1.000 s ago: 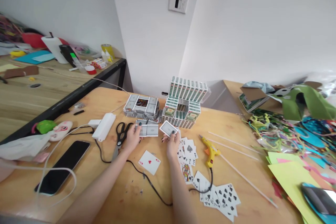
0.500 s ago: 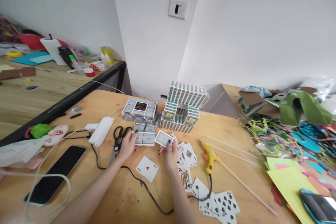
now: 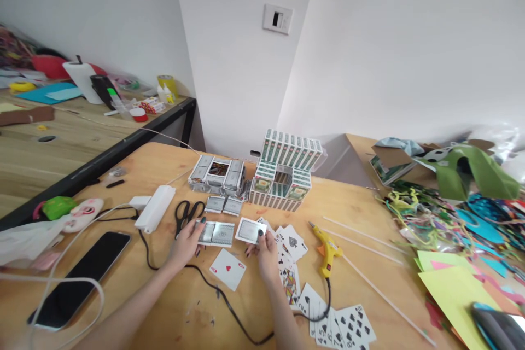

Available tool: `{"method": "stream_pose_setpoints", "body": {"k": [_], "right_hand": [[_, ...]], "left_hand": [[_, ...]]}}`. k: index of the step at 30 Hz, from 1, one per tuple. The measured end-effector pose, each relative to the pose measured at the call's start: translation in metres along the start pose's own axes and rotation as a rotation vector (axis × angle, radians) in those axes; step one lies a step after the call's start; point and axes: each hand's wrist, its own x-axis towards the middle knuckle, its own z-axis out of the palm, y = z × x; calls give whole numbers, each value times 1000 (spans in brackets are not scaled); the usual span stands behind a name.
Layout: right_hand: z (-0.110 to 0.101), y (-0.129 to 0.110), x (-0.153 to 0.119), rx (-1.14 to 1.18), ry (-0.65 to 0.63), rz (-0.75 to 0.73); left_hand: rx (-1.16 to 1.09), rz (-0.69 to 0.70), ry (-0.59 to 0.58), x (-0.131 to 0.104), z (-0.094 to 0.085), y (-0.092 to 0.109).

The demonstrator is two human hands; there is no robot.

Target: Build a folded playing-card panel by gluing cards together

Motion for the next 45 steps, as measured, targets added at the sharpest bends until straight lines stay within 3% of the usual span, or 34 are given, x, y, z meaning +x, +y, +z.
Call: {"method": "stream_pose_setpoints", "body": {"k": [3,9,14,20,35,42,45], "right_hand": [[-2,0,-2,1,13,6],[-3,-4,-4,-26,-78,52],[-1,-7,-5,1,-101,46],[0,-6,-6,-6,-36,32],[-1,-1,-4,-25,-18,0],[-3,-2,-2,-112,-171,42],[-5,-1,1,-86,-140,40]], "left_hand": [[24,-15,14,0,-2,-5],[48,-13,21,-1,-4,-16],[77,-31,40,-6,-2,-5],[63,-41,58,-9,-1,5],[48,-64,67,-5,4,1],[115,-69,64,-7,1,2],[142,-49,40,-8,-1,2]]}}
